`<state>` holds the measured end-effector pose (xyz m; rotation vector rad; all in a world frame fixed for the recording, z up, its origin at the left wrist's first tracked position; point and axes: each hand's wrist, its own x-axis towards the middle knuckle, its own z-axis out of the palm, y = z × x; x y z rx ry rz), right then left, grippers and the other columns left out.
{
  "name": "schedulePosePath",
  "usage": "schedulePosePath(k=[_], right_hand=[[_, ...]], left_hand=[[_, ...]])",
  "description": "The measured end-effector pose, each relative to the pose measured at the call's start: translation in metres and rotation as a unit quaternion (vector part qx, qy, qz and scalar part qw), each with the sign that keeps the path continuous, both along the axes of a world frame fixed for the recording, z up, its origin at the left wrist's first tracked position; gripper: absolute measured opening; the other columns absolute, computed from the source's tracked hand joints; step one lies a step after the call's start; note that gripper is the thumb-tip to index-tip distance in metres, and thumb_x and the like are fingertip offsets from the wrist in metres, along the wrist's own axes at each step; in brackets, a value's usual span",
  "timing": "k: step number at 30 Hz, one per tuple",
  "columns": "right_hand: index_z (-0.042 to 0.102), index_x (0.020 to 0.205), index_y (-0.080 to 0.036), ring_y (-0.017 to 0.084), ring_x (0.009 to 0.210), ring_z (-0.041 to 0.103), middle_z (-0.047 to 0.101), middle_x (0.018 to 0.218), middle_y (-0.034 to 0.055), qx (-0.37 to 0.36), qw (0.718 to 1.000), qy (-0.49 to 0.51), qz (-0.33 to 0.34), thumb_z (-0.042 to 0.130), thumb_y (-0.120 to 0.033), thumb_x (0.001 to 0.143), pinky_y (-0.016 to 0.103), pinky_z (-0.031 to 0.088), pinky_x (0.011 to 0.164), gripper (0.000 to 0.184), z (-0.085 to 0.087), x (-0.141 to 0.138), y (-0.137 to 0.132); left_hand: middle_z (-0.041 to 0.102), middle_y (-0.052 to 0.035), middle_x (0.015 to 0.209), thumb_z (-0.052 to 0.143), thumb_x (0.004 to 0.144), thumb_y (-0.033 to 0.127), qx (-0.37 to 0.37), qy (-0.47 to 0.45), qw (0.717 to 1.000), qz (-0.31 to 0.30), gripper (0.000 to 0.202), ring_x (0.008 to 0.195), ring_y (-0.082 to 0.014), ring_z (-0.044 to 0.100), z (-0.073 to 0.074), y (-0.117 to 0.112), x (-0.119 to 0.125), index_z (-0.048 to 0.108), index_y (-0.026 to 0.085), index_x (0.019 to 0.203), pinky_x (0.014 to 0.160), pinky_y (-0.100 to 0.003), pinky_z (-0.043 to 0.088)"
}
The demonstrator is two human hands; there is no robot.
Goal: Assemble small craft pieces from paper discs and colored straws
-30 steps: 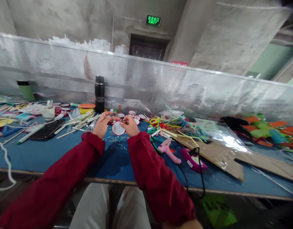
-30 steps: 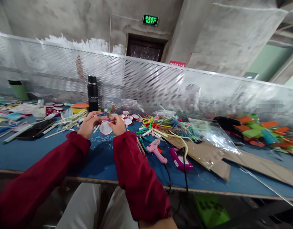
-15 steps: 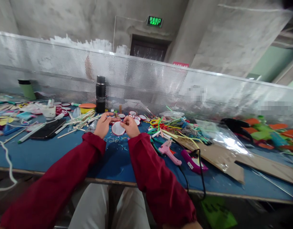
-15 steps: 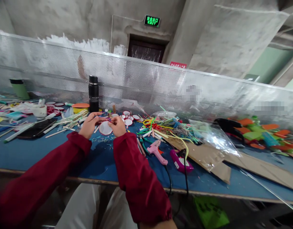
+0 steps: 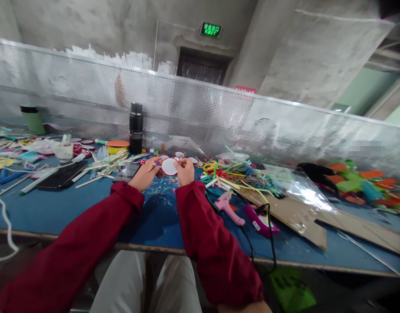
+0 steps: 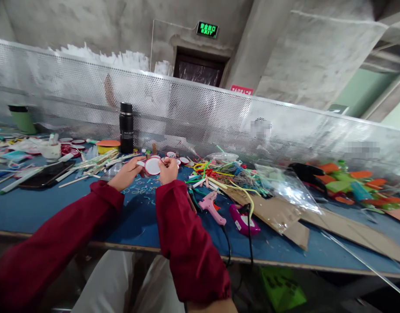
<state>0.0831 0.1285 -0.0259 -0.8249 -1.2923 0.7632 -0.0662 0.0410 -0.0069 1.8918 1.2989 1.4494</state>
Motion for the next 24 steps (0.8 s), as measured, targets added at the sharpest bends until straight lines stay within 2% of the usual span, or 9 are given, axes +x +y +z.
schedulePosePath(k=[4,7,14,17,20,24], right_hand=[[0.047,0.078,-0.022,0.012,0.065,0.050,0.053,0.072,-0.0051,0.005,0.997,-0.023,-0.072,0.064,-0.032,0.067,0.025,0.044,0.067,0.022,0.001,0.004,-0.001],[0.049,0.078,-0.022,0.012,0.067,0.050,0.053,0.073,-0.0046,0.011,0.993,-0.029,-0.114,0.064,-0.032,0.068,0.026,0.043,0.069,0.021,0.002,0.005,-0.003],[0.049,0.077,-0.021,0.011,0.066,0.049,0.053,0.074,-0.0050,0.014,0.992,-0.020,-0.122,0.065,-0.032,0.067,0.025,0.042,0.069,0.022,0.003,0.005,-0.003],[0.049,0.077,-0.021,0.011,0.065,0.049,0.054,0.074,-0.0047,0.015,0.992,0.000,-0.123,0.064,-0.030,0.067,0.026,0.043,0.069,0.020,0.005,0.006,-0.002],[0.048,0.077,-0.021,0.011,0.065,0.049,0.053,0.072,-0.0052,0.024,0.992,0.011,-0.127,0.064,-0.030,0.068,0.026,0.042,0.068,0.020,0.006,0.007,-0.003],[0.048,0.077,-0.021,0.011,0.064,0.049,0.052,0.071,-0.0058,0.038,0.994,-0.008,-0.104,0.065,-0.030,0.067,0.025,0.042,0.066,0.021,0.007,0.006,-0.006]], left_hand=[[0.073,-0.0049,0.079,0.055,0.082,0.024,-0.007,-0.005,0.999,-0.034,0.058,0.068,-0.0185,0.066,0.002,-0.005,0.002,0.042,0.011,0.137,0.073,-0.034,0.052],[0.075,-0.0073,0.086,0.057,0.083,0.027,-0.001,-0.007,0.999,-0.044,0.055,0.065,-0.0180,0.066,0.004,-0.008,0.002,0.046,0.012,0.134,0.071,-0.034,0.053],[0.076,-0.0077,0.089,0.058,0.084,0.032,-0.012,-0.023,0.998,-0.057,0.045,0.059,-0.0172,0.065,0.006,-0.010,0.000,0.056,0.015,0.125,0.067,-0.033,0.052],[0.075,-0.0089,0.094,0.059,0.083,0.031,-0.090,-0.102,0.989,-0.061,0.044,0.061,-0.0168,0.067,0.007,-0.011,0.002,0.057,0.016,0.124,0.060,-0.029,0.049],[0.074,-0.0108,0.105,0.058,0.083,0.028,-0.191,-0.206,0.958,-0.059,0.044,0.072,-0.0182,0.071,0.009,-0.012,0.006,0.056,0.017,0.126,0.052,-0.024,0.043],[0.073,-0.0079,0.109,0.064,0.080,0.026,-0.208,-0.275,0.938,-0.017,0.040,0.076,-0.0162,0.072,0.009,-0.011,0.005,0.060,0.022,0.120,0.051,-0.020,0.042]])
